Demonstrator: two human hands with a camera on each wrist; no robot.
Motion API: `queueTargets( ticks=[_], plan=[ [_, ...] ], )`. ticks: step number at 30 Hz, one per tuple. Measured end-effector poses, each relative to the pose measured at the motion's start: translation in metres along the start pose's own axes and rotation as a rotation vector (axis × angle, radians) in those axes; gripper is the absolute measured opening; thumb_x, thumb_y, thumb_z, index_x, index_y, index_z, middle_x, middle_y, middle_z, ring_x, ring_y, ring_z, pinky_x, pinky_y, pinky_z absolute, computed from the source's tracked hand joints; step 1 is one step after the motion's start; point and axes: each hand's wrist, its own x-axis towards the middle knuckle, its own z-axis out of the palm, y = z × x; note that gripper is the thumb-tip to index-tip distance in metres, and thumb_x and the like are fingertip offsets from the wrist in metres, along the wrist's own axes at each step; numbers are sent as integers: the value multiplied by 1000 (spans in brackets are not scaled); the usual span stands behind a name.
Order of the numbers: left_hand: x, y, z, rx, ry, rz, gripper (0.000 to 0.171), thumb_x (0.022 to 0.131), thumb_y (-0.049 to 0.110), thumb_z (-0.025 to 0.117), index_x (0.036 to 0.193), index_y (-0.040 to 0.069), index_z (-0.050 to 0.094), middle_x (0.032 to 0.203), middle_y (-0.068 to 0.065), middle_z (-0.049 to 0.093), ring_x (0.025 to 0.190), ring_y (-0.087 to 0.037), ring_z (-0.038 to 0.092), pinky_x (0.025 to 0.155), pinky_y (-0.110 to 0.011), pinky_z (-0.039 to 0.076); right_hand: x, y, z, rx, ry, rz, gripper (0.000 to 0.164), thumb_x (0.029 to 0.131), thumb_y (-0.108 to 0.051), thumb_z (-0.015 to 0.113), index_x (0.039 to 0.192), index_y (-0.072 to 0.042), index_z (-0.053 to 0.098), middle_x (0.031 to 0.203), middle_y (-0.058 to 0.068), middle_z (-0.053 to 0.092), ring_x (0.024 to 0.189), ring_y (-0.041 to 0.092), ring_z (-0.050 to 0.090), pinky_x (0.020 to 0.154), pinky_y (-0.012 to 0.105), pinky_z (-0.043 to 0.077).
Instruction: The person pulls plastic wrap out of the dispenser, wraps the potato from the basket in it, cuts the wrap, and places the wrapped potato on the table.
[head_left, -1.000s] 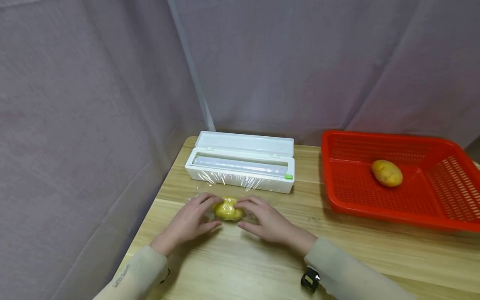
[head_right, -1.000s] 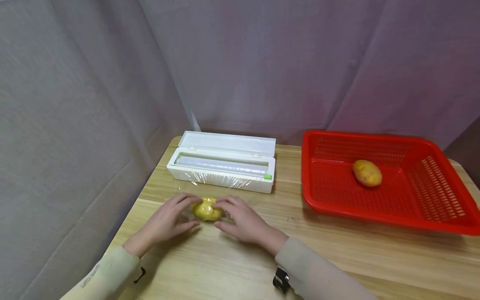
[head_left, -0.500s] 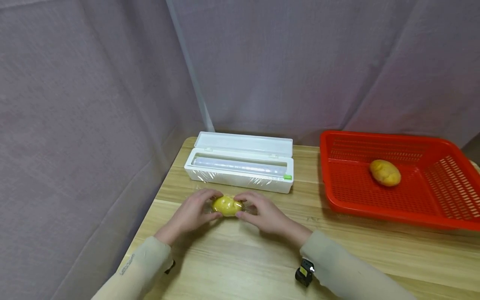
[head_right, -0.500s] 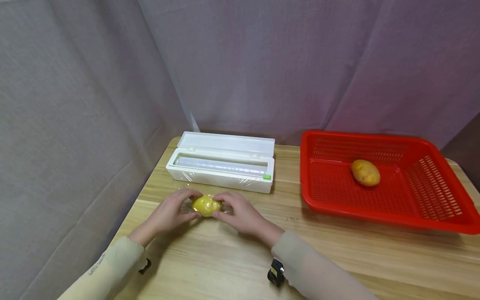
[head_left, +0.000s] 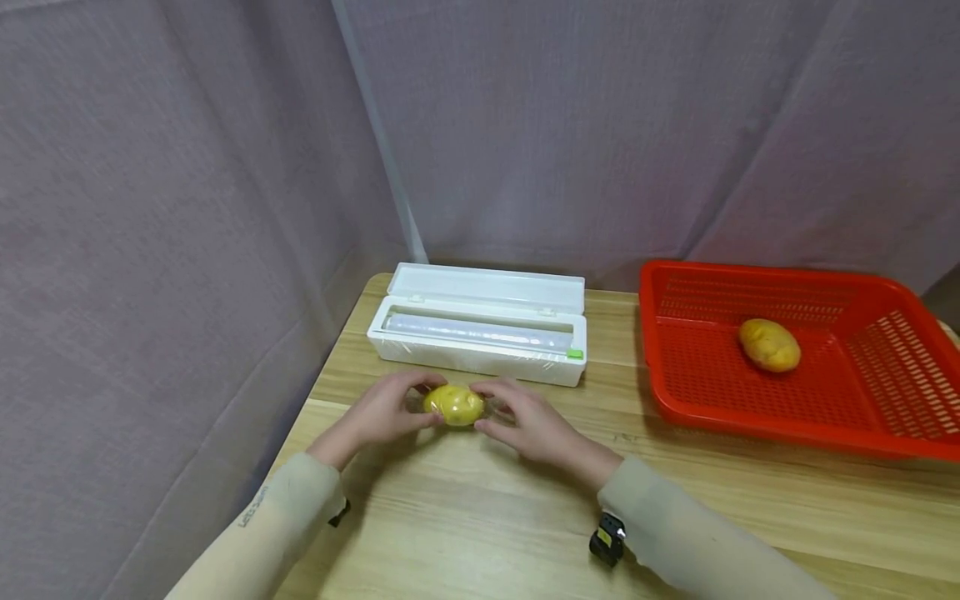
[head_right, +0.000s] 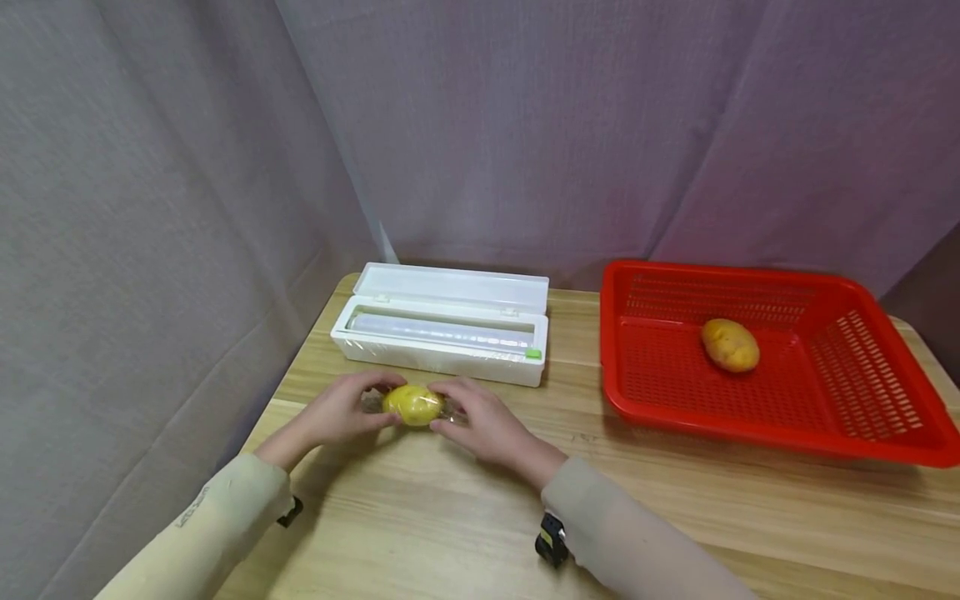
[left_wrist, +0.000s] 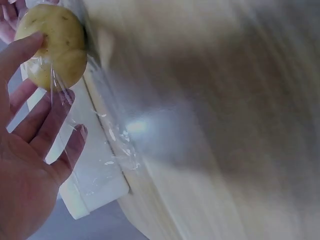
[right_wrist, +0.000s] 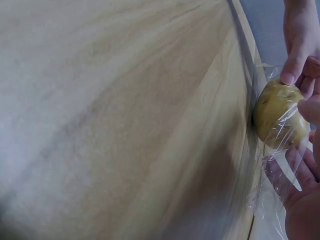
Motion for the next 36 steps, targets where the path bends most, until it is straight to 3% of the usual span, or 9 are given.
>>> queueTargets(
  ticks=[7,16,26,31,36],
  plan=[
    [9,-4,-3,-63,-24,-31,49,88,19,89,133,8,70,122,-3,76,111,-22,71,98,-42,60,9,2,2,-162,37,-34,60,93,-23,85,147,-11,62,135,10,66,121,29,65,105,52,56],
    [12,-6,0,-190,11,-113,55,89,16,89,137,4,64,133,-12,70,111,-29,73,97,-43,61,18,8,4,-200,115,-57,53,91,-22,87,138,-8,67,126,9,68,113,28,67,99,50,59],
    [20,-5,-5,-182,32,-88,38,90,16,88,123,6,73,120,-9,73,110,-30,72,97,-42,62,24,5,0,-150,109,53,44,94,-25,84,133,-8,71,123,7,75,110,25,72,98,44,60],
    [20,-6,-6,-173,28,-61,40,88,14,90,123,5,73,120,-9,74,111,-29,72,99,-43,61,24,6,1,-203,113,14,43,96,-25,82,132,-6,71,125,10,76,111,27,73,99,45,60],
    [19,-6,-3,-85,9,0,53,78,12,97,124,8,70,119,-5,73,114,-28,70,104,-48,57,20,8,2,-215,125,-36,42,96,-23,81,132,-4,71,126,12,76,115,29,73,102,46,59]
  ],
)
